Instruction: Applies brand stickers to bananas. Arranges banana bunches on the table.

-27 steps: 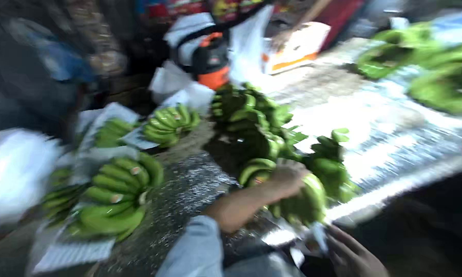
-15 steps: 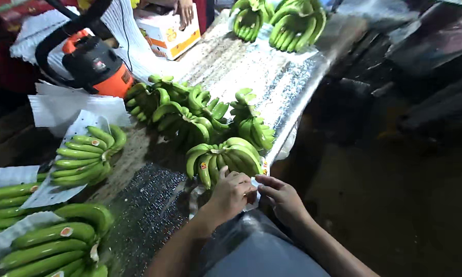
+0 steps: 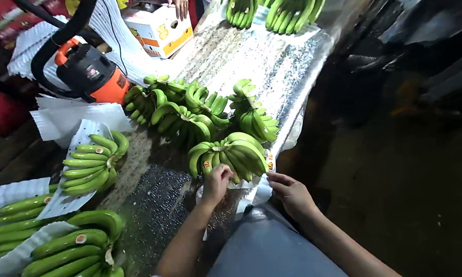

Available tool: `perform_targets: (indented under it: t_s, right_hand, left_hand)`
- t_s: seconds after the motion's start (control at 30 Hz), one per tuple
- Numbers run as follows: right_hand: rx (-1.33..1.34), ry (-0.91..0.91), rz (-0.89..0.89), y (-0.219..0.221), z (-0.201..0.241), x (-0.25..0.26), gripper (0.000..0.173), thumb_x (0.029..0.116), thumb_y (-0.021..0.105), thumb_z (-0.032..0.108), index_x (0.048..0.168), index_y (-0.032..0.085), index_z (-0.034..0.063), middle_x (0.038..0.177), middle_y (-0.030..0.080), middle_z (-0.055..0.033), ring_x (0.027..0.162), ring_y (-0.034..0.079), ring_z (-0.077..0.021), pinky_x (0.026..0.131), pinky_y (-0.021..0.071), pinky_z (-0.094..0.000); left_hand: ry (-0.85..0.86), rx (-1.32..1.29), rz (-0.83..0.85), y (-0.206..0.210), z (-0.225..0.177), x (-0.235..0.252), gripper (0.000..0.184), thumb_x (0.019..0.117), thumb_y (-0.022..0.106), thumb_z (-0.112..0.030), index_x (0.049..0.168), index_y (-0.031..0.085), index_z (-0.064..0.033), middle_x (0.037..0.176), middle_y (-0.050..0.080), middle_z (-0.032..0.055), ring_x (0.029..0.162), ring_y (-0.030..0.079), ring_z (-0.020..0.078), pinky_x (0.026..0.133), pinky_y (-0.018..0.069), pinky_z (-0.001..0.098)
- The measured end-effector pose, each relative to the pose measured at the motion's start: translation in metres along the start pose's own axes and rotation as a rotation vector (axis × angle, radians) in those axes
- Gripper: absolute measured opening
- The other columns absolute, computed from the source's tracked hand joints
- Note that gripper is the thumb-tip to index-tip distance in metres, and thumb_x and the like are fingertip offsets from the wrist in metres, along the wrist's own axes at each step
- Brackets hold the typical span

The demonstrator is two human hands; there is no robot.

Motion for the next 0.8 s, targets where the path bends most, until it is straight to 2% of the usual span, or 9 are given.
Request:
perform_targets:
  t_s: [0.13, 0.2, 0.27, 0.33, 0.4, 0.53, 0.6, 0.7, 0.8]
  right_hand:
    - [-0.052, -0.052, 0.017, -0.005, 0.009, -0.001, 0.018, 0.0982, 0.062, 0.003, 0.115, 0.067, -0.0012, 0.099, 0.069, -0.0053, 0.074, 0.063, -0.0071, 0.066, 0.0535, -0.0221]
    - [-0.061, -0.110, 0.007, -0.010, 0.007, 0.000, 0.024, 0.0952, 0.065, 0.000, 0.119, 0.067, -0.0003, 0.097, 0.070, -0.0057, 0.073, 0.063, -0.0076, 0.064, 0.0531, -0.0224]
    - [-0.074, -0.128, 0.044, -0.018, 0.005, -0.002, 0.042, 0.0900, 0.066, -0.006, 0.131, 0.062, 0.0016, 0.114, 0.070, -0.0075, 0.088, 0.067, -0.0091, 0.073, 0.0552, -0.0240]
    - [-0.067, -0.136, 0.132, -0.025, 0.001, -0.006, 0.061, 0.0851, 0.064, -0.009, 0.144, 0.054, 0.0044, 0.133, 0.064, -0.0081, 0.102, 0.066, -0.0106, 0.080, 0.0564, -0.0254]
    - [-0.042, -0.148, 0.192, -0.028, -0.005, -0.008, 0.067, 0.0820, 0.063, -0.012, 0.147, 0.052, 0.0044, 0.139, 0.062, -0.0076, 0.108, 0.066, -0.0099, 0.084, 0.0567, -0.0248]
    - [-0.005, -0.159, 0.281, -0.025, -0.011, -0.012, 0.076, 0.0804, 0.063, -0.011, 0.152, 0.045, 0.0073, 0.135, 0.064, -0.0074, 0.103, 0.068, -0.0105, 0.084, 0.0584, -0.0258]
    - [-0.001, -0.172, 0.329, -0.023, -0.011, -0.015, 0.078, 0.0810, 0.063, -0.011, 0.154, 0.041, 0.0067, 0.134, 0.065, -0.0069, 0.102, 0.069, -0.0095, 0.084, 0.0585, -0.0250]
    - [-0.004, -0.168, 0.385, -0.023, -0.010, -0.017, 0.076, 0.0823, 0.062, -0.011, 0.153, 0.041, 0.0050, 0.137, 0.063, -0.0050, 0.104, 0.069, -0.0073, 0.087, 0.0578, -0.0235]
    - [0.063, -0.041, 0.428, -0.027, -0.009, -0.021, 0.071, 0.0820, 0.062, -0.009, 0.150, 0.046, 0.0036, 0.131, 0.067, -0.0074, 0.107, 0.069, -0.0139, 0.090, 0.0592, -0.0313]
  left_hand:
    - [-0.163, 0.369, 0.241, 0.016, 0.027, 0.045, 0.031, 0.1065, 0.048, -0.016, 0.123, 0.066, 0.0035, 0.116, 0.070, 0.0239, 0.114, 0.067, 0.0386, 0.101, 0.0509, 0.0533]
    - [-0.123, 0.562, 0.219, 0.025, 0.026, 0.054, 0.034, 0.1054, 0.047, -0.013, 0.132, 0.065, -0.0001, 0.109, 0.073, 0.0233, 0.107, 0.070, 0.0403, 0.093, 0.0537, 0.0550]
    - [-0.078, 0.717, 0.153, 0.030, 0.019, 0.058, 0.034, 0.1014, 0.052, -0.009, 0.132, 0.066, -0.0039, 0.099, 0.075, 0.0211, 0.096, 0.074, 0.0396, 0.082, 0.0560, 0.0551]
    - [-0.159, 0.704, 0.217, 0.026, 0.001, 0.059, 0.033, 0.1021, 0.053, -0.010, 0.133, 0.063, -0.0053, 0.109, 0.073, 0.0205, 0.105, 0.071, 0.0385, 0.087, 0.0542, 0.0544]
    - [-0.151, 0.462, 0.225, 0.020, -0.020, 0.054, 0.028, 0.1021, 0.058, -0.016, 0.125, 0.066, -0.0025, 0.119, 0.070, 0.0198, 0.114, 0.067, 0.0353, 0.098, 0.0524, 0.0514]
    - [0.221, 0.000, 0.111, 0.035, -0.047, 0.025, 0.020, 0.0889, 0.077, -0.017, 0.105, 0.079, -0.0051, 0.111, 0.073, 0.0132, 0.108, 0.068, 0.0263, 0.099, 0.0517, 0.0501]
    - [0.345, 0.048, 0.097, 0.042, -0.058, 0.012, 0.020, 0.0848, 0.080, -0.017, 0.102, 0.080, -0.0076, 0.109, 0.075, 0.0104, 0.107, 0.070, 0.0262, 0.102, 0.0478, 0.0545]
    - [0.393, 0.141, 0.018, 0.046, -0.064, 0.003, 0.015, 0.0806, 0.082, -0.013, 0.094, 0.079, -0.0058, 0.100, 0.076, 0.0098, 0.098, 0.073, 0.0249, 0.105, 0.0472, 0.0555]
    - [0.508, 0.189, -0.101, 0.051, -0.056, -0.004, 0.010, 0.0826, 0.080, -0.015, 0.086, 0.076, -0.0066, 0.095, 0.076, 0.0077, 0.094, 0.074, 0.0225, 0.108, 0.0451, 0.0571]
Point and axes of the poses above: each hand's wrist, its own x-axis towards the middle knuckle, its own y-axis out of the palm, z = x × y, the point moved 1 cm from there along x, towards the middle knuckle
